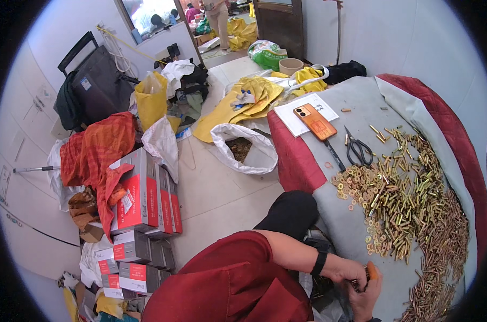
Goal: Counting out and bundling small metal pins using rubber bands.
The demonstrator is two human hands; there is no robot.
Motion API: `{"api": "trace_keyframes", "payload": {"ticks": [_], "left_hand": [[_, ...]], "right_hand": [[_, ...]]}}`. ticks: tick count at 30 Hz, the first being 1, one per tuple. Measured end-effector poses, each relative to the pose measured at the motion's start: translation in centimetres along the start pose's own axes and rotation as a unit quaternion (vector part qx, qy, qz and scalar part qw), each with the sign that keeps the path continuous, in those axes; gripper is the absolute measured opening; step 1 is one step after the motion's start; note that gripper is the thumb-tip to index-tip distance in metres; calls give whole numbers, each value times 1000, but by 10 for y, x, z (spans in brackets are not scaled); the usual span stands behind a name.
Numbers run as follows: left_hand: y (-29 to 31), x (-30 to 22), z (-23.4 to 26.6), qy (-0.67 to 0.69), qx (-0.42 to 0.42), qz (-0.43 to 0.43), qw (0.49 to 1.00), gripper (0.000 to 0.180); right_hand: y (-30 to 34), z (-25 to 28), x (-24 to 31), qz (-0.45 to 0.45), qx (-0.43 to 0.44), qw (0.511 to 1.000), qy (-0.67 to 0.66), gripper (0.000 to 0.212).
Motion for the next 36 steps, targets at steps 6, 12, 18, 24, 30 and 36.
{"api": "trace_keyframes", "payload": {"ticks": [6, 12, 18, 24, 30, 36], "left_hand": [[5, -7, 15, -102, -102, -51, 988, 7], [3, -15, 8, -145, -74, -117, 980, 12], [-6, -2, 7, -49, 2, -52, 997, 13], [3, -5, -9, 24, -2, -29, 999, 14], [1, -4, 9, -102, -50, -41, 993, 15], [-2, -11, 1, -99, 0, -108, 989, 22]], "right_hand": [[-11, 0, 17, 8, 37, 999, -7, 58], [-3, -10, 4, -15, 55, 998, -13, 70], [-7, -3, 8, -21, 25, 999, -31, 66], [-4, 4, 3, -31, -1, 999, -32, 69], [-9, 5, 20, -13, -17, 1000, 1, 75], [-6, -2, 13, 9, 27, 1000, -8, 68]]}}
Point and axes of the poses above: each hand's wrist, its own y-axis away from the middle knuckle, its own z-axis out of the back of the hand, x = y × z, the point moved 9 cm from there along -y, towards the middle knuckle, and after that the axes turned 8 degrees about y, right-handed, at the moved point
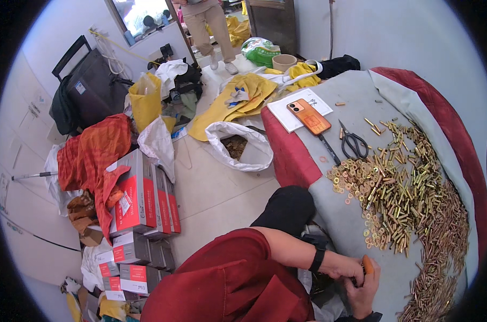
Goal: Counting out and bundling small metal pins using rubber bands.
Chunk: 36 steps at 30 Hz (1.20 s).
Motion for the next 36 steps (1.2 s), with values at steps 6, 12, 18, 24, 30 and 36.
{"api": "trace_keyframes", "payload": {"ticks": [6, 12, 18, 24, 30, 36], "left_hand": [[1, 8, 1, 39, 17, 48, 998, 25], [2, 7, 0, 34, 0, 61, 998, 27], [3, 6, 1, -21, 14, 45, 999, 30], [2, 11, 5, 25, 5, 54, 998, 25], [4, 9, 2, 33, -13, 57, 998, 22], [4, 0, 12, -21, -18, 23, 999, 23]], "right_hand": [[0, 1, -1, -20, -4, 1000, -11, 61], [6, -6, -16, -17, -10, 1000, -10, 62], [0, -1, 1, -19, -8, 1000, -8, 65], [1, -1, 1, -21, 11, 1000, -15, 66], [7, -6, -11, -38, 5, 999, -11, 64], [1, -7, -9, -62, 19, 998, -1, 69]]}}
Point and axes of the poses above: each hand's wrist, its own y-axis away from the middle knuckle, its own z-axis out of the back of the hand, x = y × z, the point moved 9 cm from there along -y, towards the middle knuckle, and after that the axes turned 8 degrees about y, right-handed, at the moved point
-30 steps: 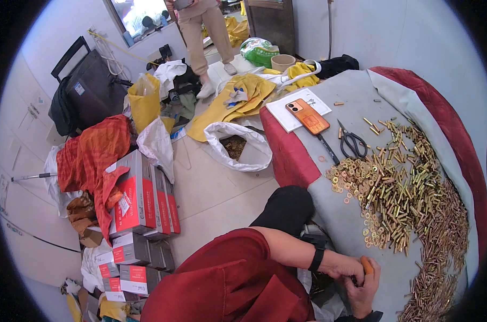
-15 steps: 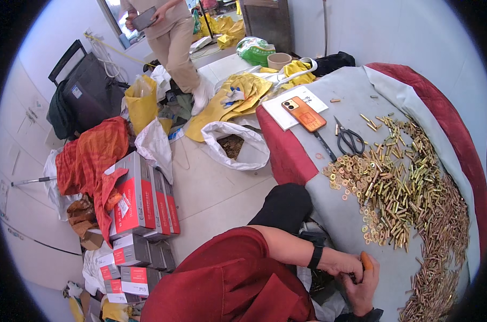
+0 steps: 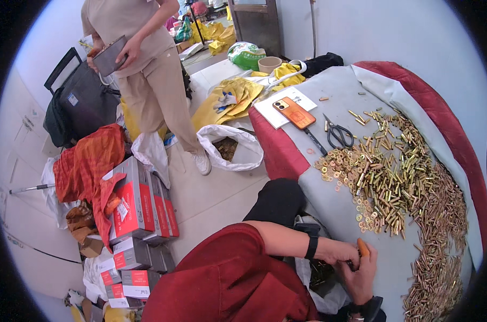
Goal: Counting out and bundling small metal pins using rubber bands.
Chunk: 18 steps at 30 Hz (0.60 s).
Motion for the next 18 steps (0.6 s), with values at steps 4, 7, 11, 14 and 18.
{"api": "trace_keyframes", "payload": {"ticks": [4, 7, 11, 14, 18], "left_hand": [[6, 2, -3, 9, -6, 44, 999, 20], [1, 13, -1, 38, -20, 51, 998, 17], [5, 27, -4, 41, -33, 77, 996, 15], [7, 40, -13, -27, -5, 142, 990, 15], [23, 16, 0, -425, 105, -17, 899, 26]], "right_hand": [[2, 0, 8, 69, -19, 997, 10, 68], [9, 2, 12, 80, -33, 996, -3, 68], [19, 6, 14, 64, -23, 998, 11, 66], [30, 2, -1, 45, -10, 999, 21, 66], [19, 17, 16, 82, -44, 996, -14, 67]]}}
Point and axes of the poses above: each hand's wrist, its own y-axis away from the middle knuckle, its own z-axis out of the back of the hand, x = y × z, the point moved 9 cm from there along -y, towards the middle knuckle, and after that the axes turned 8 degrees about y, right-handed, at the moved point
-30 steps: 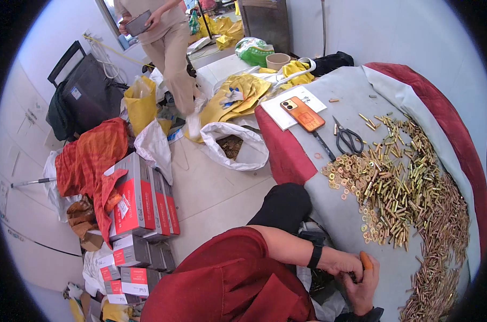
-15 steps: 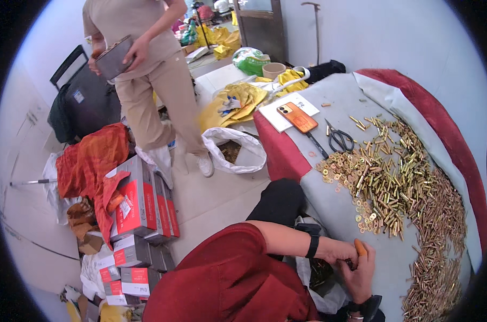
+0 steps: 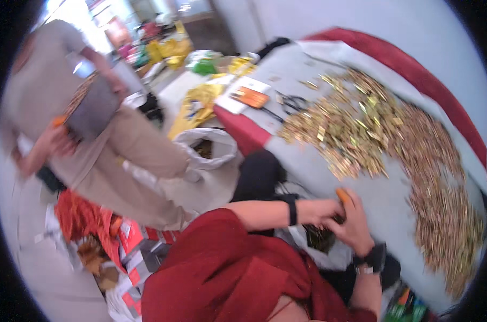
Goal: Counting out and bundling small metal pins using rubber bands.
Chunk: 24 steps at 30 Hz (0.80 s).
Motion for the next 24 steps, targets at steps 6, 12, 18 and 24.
{"api": "trace_keyframes", "payload": {"ticks": [6, 12, 18, 24], "left_hand": [[43, -17, 10, 469, -181, 148, 852, 15], [78, -22, 14, 479, -265, 117, 829, 12], [122, -45, 31, 477, -321, 47, 817, 10], [114, -62, 83, 515, -358, -31, 778, 7]], "right_hand": [[10, 45, -32, -56, -134, 988, 41, 50], [30, 60, -30, -62, -179, 981, 37, 32], [25, 56, -27, -70, -210, 975, 1, 37], [3, 42, -63, -183, -148, 747, -622, 70]]}}
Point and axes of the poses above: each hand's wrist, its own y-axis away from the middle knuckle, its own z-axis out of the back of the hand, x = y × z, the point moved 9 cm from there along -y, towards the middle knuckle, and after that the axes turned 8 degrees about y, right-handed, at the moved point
